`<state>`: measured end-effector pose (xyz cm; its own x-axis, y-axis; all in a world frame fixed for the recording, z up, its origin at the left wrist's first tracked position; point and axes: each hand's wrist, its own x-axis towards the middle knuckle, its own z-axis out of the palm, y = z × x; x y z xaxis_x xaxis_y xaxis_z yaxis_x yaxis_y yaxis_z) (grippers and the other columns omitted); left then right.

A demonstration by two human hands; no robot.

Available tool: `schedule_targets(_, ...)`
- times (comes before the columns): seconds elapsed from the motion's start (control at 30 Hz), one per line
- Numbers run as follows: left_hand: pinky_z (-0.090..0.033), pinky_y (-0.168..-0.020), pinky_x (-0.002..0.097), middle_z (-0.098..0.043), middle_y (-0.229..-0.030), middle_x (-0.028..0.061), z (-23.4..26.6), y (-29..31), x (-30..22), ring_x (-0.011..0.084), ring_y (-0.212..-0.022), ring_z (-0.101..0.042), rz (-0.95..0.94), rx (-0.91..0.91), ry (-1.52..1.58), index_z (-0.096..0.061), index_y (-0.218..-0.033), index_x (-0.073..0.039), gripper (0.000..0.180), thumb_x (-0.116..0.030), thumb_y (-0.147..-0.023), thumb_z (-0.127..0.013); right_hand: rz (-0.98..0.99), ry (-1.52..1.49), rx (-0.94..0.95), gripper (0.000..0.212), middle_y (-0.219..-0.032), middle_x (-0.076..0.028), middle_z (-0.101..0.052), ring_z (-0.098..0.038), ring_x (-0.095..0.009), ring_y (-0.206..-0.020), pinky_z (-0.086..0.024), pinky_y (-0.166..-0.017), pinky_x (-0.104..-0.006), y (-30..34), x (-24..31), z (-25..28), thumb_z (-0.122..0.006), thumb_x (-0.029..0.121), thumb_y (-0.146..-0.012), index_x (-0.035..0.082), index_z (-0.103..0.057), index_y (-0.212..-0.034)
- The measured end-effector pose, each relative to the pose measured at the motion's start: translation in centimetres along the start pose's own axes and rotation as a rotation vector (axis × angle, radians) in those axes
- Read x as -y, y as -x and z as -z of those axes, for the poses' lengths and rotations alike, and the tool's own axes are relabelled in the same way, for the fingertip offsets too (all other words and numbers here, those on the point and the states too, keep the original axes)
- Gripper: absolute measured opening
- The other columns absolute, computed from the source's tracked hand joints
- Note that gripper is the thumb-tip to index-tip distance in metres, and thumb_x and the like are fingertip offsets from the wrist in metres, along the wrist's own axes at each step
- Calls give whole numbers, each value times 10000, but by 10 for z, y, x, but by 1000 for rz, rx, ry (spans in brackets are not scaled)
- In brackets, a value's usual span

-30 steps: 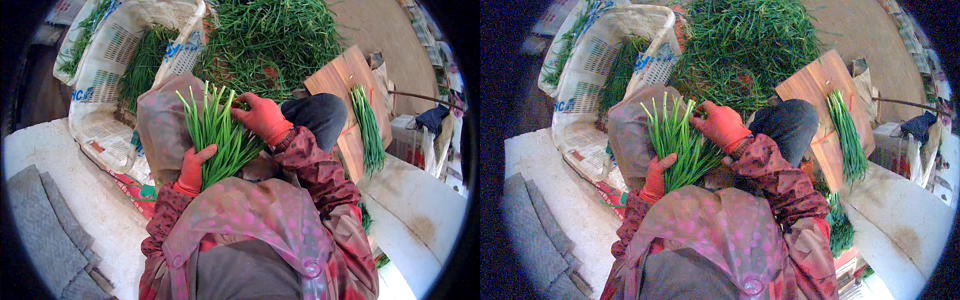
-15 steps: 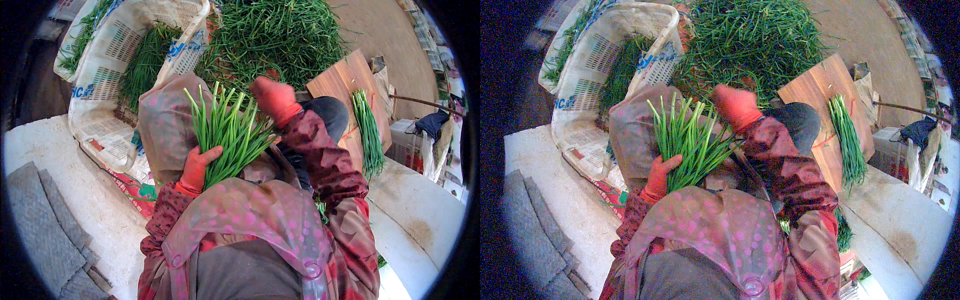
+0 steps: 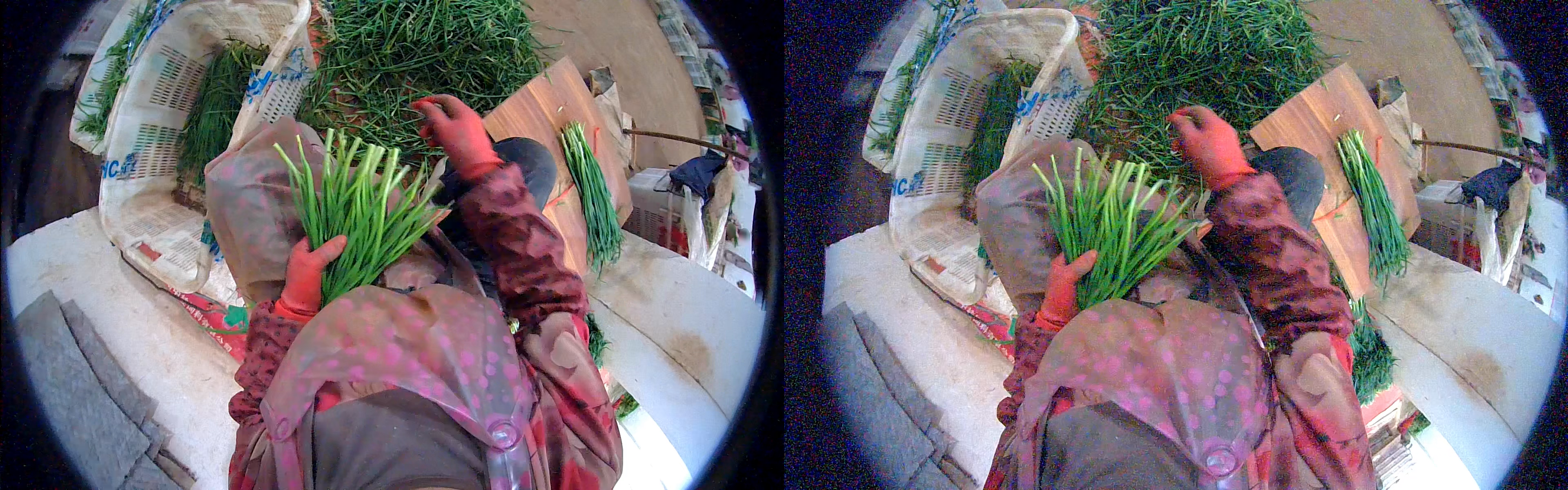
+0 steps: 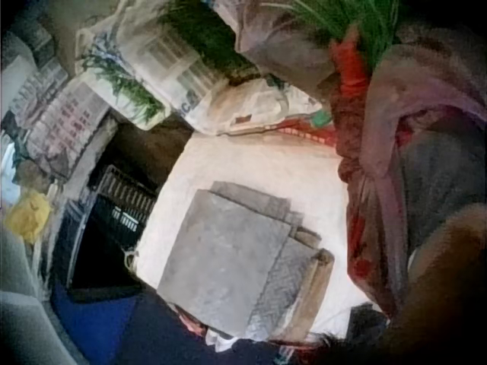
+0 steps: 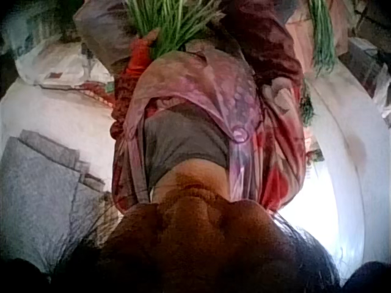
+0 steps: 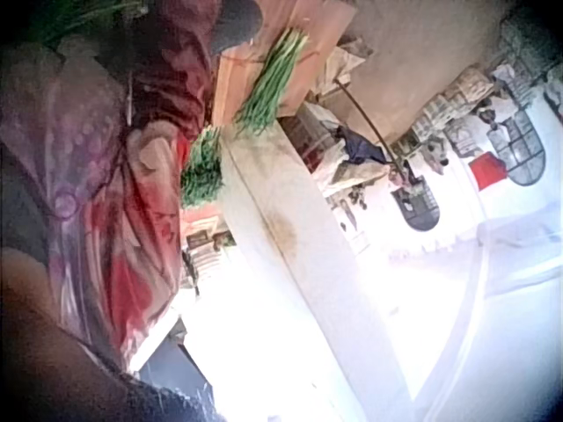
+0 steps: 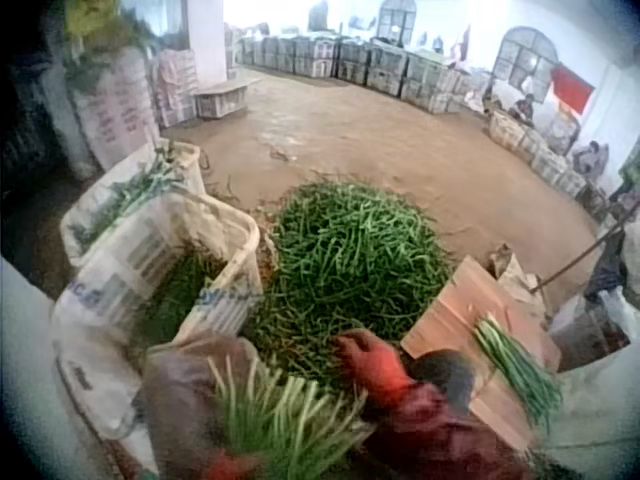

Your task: The person ties bundles of chives with red string and stacks them onto a pile. The person then gathers and sorts loose chives from a basket into bundles by hand.

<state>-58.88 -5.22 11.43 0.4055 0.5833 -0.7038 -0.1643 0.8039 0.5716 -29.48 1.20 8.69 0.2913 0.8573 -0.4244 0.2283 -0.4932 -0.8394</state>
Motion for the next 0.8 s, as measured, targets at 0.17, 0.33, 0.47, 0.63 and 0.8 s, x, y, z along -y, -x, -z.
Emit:
schedule_targets(0.17,-506,-806,305,-644,-1041,74,0,-4,3,159,-883,-628,-40,-3,31,-575,-1163,18,318,-110,-874,-608,-193,-348,312,583,-1201,-99,-560,-605,-199,-1014,-540,-741,-309,78,-48,21,-564,354,-928,27,-382,-1375)
schedule_targets(0.33,-504,-814,302,-642,-1045,73,-1,-6,2,152,-888,-624,-48,-13,-89,-574,-1164,19,313,-101,-876,-606,-139,-673,410,591,-1261,-120,-534,-555,-219,-1120,-457,-956,-356,79,-59,-39,-520,383,-948,18,-369,-1388)
schedule_targets(0.47,-503,-823,301,-638,-1051,73,-10,1,-4,153,-888,-623,-42,-6,-49,-565,-1175,17,331,-119,-878,-613,44,-925,306,562,-1265,-137,-552,-559,-213,-1123,-439,-975,-345,52,-18,-63,-508,343,-954,4,-375,-1382)
schedule_targets(0.63,-499,-839,312,-630,-1078,76,-1,0,-4,162,-909,-620,-53,-9,-18,-542,-1207,18,373,-150,-883,-618,174,-494,401,549,-1128,-89,-616,-601,-134,-998,-492,-863,-270,45,20,-56,-730,91,-789,28,-507,-1287)
schedule_targets(0.8,-493,-871,323,-610,-1142,83,4,1,-3,170,-956,-615,-55,12,30,-499,-1266,20,454,-194,-886,-626,-3,-685,454,461,-1053,-49,-654,-619,-140,-931,-495,-848,-286,50,18,-54,-759,171,-778,53,-572,-1183)
